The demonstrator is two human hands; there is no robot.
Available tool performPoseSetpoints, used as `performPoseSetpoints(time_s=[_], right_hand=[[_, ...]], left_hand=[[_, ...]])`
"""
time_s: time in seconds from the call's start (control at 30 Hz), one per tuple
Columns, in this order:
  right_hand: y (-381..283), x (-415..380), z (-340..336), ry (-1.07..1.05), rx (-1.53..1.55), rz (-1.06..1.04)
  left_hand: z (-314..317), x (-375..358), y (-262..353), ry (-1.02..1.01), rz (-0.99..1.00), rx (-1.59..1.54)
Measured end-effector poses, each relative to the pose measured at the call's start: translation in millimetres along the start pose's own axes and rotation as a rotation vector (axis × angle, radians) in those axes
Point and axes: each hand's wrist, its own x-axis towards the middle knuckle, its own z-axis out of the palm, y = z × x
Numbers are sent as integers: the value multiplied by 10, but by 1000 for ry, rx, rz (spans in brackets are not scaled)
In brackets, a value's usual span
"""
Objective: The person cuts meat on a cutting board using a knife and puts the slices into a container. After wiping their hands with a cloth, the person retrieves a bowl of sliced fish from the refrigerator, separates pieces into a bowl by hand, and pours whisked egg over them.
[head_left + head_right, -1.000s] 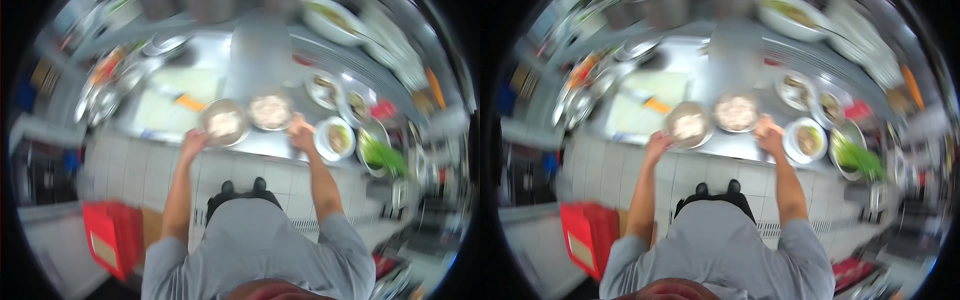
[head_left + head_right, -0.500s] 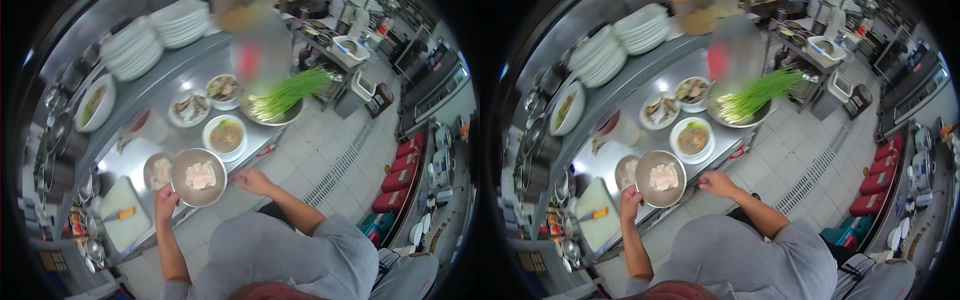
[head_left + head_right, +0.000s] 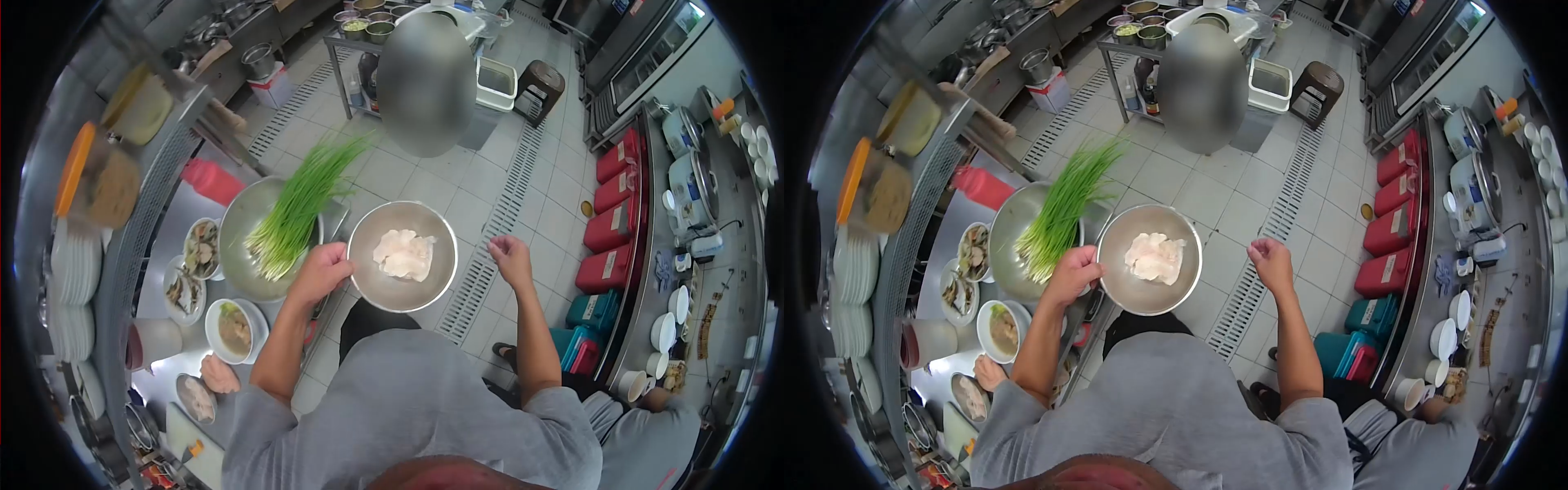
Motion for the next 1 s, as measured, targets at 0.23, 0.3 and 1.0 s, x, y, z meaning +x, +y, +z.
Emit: performPoseSetpoints(time_s=[0.23, 0.3, 1.0], right_hand=[[-576, 1691, 10, -55, 211, -73], [-712, 2272, 46, -63, 176, -85], [-3391, 9094, 2016, -513, 414, -22]], left_hand=[[146, 1424, 103, -26, 51, -138], [93, 1752, 404, 25, -18, -49], [-528, 3471, 910, 1058, -211, -294]])
